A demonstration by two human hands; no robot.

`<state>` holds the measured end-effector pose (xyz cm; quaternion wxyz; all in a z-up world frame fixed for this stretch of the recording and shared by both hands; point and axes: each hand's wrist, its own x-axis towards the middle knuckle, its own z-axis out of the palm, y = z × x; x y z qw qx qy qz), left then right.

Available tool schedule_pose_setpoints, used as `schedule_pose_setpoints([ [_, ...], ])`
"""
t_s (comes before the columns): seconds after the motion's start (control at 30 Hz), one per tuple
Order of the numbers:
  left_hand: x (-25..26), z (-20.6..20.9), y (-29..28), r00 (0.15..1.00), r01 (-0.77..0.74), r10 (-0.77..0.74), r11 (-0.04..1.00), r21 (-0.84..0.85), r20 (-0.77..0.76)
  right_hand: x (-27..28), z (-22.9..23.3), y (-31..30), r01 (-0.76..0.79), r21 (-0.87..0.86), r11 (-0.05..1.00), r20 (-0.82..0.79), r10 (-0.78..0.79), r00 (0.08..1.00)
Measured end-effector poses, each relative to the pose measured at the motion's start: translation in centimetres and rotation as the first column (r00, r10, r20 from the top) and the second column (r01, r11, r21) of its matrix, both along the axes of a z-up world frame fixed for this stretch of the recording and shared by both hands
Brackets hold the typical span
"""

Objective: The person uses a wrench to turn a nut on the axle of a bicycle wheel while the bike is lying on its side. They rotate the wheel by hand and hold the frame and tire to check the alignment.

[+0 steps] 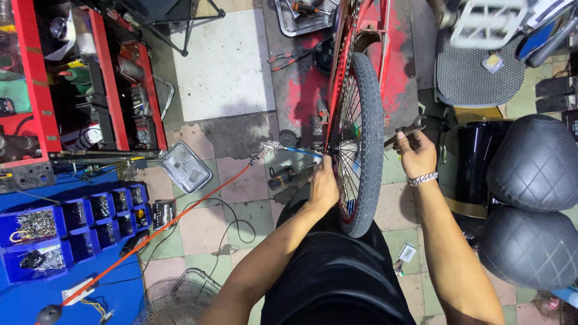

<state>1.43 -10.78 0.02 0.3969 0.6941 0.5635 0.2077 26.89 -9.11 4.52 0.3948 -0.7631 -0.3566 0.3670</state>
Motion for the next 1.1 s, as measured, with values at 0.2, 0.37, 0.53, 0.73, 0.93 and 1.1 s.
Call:
schedule_pose_setpoints([
  [0.2,-0.9,0.6,0.0,0.997,0.080,-0.081,0.995,-0.062,-0.011,0.9,-1.2,0.1,-0.003,0.012,1.000,-0.017,0.003,1.000],
  [0.37,-0.9,1.5,0.5,0.997,0.062,-0.066,0.995,-0.077,-0.045,0.8,-1.0,0.3,-0.033,0.025,0.999,-0.016,0.033,0.999],
  [0.53,-0.8,1.0,0.0,0.998,0.063,-0.061,0.997,0.050,-0.032,0.5,-0.4,0.3,-0.002,-0.011,1.000,-0.059,0.002,0.998],
  [0.73,-0.6,0.2,0.1,0.997,0.074,-0.074,0.997,-0.024,0.008,0.2,0.2,1.3,-0.024,-0.019,1.000,0.016,0.024,1.000],
  [0.93,-0.3,1.0,1.3,0.991,0.131,-0.131,0.991,-0.018,-0.005,0.6,0.9,1.5,-0.043,-0.088,0.995,0.252,0.064,0.966],
  [1.1,-0.6,3.0,2.6,0.992,0.122,-0.128,0.960,-0.252,-0.008,0.6,1.2,2.0,-0.028,-0.060,0.998,0.275,0.043,0.961],
])
